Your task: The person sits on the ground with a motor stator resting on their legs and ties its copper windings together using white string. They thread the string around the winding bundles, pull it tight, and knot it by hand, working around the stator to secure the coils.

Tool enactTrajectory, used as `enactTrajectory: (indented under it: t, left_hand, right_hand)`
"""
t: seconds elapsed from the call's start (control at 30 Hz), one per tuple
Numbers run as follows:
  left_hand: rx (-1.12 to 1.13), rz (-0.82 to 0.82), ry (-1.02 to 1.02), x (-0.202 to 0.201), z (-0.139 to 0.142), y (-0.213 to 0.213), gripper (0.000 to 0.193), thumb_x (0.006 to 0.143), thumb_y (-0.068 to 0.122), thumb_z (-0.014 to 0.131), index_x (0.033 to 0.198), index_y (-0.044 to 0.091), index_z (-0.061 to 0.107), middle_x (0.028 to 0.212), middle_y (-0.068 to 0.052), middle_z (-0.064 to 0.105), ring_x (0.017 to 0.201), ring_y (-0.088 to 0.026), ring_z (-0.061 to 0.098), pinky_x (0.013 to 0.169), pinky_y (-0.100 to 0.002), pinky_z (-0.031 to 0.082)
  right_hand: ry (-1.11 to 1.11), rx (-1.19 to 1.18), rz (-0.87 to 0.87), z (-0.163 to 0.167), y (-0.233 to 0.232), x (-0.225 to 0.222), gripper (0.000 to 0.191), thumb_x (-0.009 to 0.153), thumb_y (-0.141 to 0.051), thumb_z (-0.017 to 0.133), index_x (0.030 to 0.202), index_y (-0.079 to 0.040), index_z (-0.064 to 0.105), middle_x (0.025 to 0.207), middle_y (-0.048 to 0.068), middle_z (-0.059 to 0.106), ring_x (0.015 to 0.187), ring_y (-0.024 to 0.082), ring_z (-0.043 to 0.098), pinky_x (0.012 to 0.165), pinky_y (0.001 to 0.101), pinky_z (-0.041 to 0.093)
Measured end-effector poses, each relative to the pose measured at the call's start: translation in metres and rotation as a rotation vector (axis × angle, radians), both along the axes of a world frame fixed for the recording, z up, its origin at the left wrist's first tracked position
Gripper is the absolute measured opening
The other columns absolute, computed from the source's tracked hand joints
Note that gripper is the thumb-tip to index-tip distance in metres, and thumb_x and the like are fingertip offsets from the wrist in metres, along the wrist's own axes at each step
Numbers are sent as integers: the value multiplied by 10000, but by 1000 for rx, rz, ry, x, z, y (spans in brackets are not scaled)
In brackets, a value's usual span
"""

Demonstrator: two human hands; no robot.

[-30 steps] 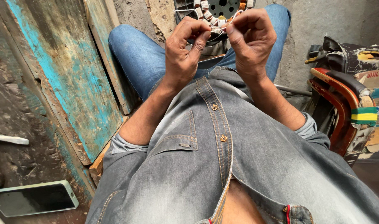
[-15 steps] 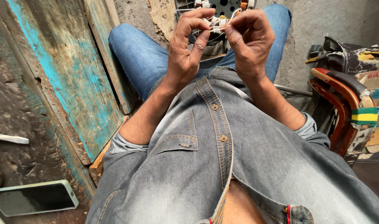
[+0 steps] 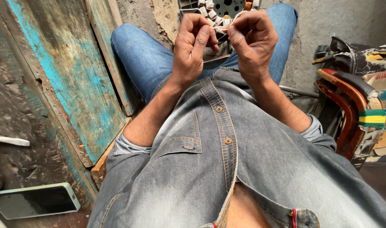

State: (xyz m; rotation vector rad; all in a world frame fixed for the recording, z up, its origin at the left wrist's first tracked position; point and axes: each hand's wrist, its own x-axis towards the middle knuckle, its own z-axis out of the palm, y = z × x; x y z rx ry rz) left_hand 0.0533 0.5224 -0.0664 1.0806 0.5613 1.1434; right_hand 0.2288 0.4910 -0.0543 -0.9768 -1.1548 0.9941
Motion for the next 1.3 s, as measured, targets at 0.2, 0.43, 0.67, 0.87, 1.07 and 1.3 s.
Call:
enactTrajectory:
  t: [0.2,0.43,0.67,0.87,1.07,1.3]
  left_hand:
    - [31,-1,64,7,0,-1,95,1172,132,479,1196,42,500,963,-41,608,851,-95,611,818,-241,540]
    - [45,15,98,20,3,-1,93,1169,127,493,1184,38,511,962,-34,604,890,-100,595,812,-231,530]
    - [68,64,216,35,2,0,102,1156,135,518,1148,37,540,926,-14,588,854,-81,577,803,-235,514]
    - [110,94,286,49,-1,4,113,1150,152,533,1137,41,555,905,1,581,843,-76,567,786,-226,494]
    - [110,91,312,60,-6,10,120,1151,170,538,1132,55,565,904,5,566,842,-73,555,778,-229,501]
    - [321,233,418,71,14,18,168,1156,226,558,1206,66,571,1104,-57,623,963,-136,626,848,-265,536]
  right_hand:
    - [13,13,-4,-3,0,14,152,1098,0,728,1157,-41,595,986,33,642,839,59,616,767,203,531]
    - [22,14,-7,-2,-1,32,167,1097,8,727,1175,-43,587,1027,46,653,911,86,651,838,220,554]
    - [96,21,-15,-7,5,49,201,1073,19,741,1116,-58,560,965,33,611,856,71,602,782,204,533]
    - [100,28,-5,-7,11,65,207,1073,4,741,1109,-62,548,973,40,607,874,85,617,838,225,565]
    - [57,38,5,-7,18,77,236,1068,2,740,1082,-72,516,945,39,589,857,85,605,832,239,581]
    - [102,-32,135,4,24,92,260,1076,5,704,1078,-87,461,918,37,572,835,78,578,802,212,530]
